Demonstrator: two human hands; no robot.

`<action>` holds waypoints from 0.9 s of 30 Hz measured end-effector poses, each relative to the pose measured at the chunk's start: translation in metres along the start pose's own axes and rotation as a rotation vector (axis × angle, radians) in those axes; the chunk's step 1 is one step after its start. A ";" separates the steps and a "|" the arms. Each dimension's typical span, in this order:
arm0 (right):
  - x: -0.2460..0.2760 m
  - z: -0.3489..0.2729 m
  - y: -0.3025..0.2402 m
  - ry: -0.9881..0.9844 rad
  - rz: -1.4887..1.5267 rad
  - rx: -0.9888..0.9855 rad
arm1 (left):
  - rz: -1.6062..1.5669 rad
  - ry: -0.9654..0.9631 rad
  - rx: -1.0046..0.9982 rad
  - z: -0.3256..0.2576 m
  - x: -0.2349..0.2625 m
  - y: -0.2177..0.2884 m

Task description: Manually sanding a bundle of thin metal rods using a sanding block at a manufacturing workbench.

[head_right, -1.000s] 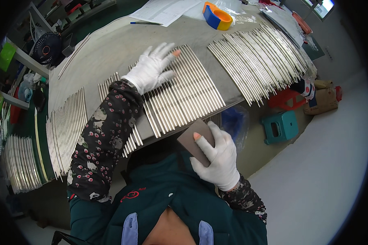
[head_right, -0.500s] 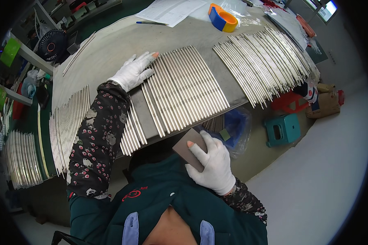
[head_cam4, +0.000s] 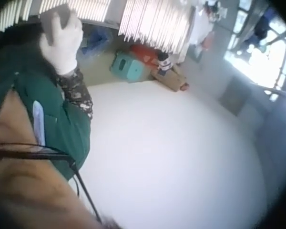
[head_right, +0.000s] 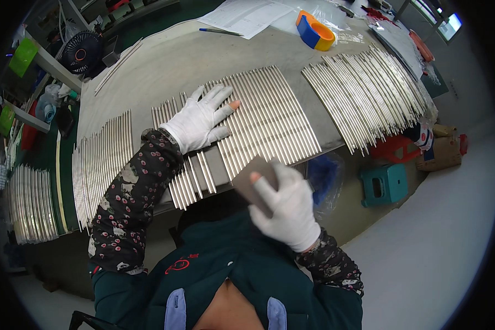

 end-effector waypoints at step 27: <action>-0.010 0.038 -0.010 0.122 -0.409 -0.173 | -0.057 0.010 0.029 0.005 -0.001 0.004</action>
Point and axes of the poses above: each hand's wrist, its own z-axis towards the middle knuckle, its own x-axis out of the back of the hand, y = z × x, the point moved 4 cm from there along z, towards the middle knuckle, and after that the axes turned 9 degrees about z, right-handed, at the moved point
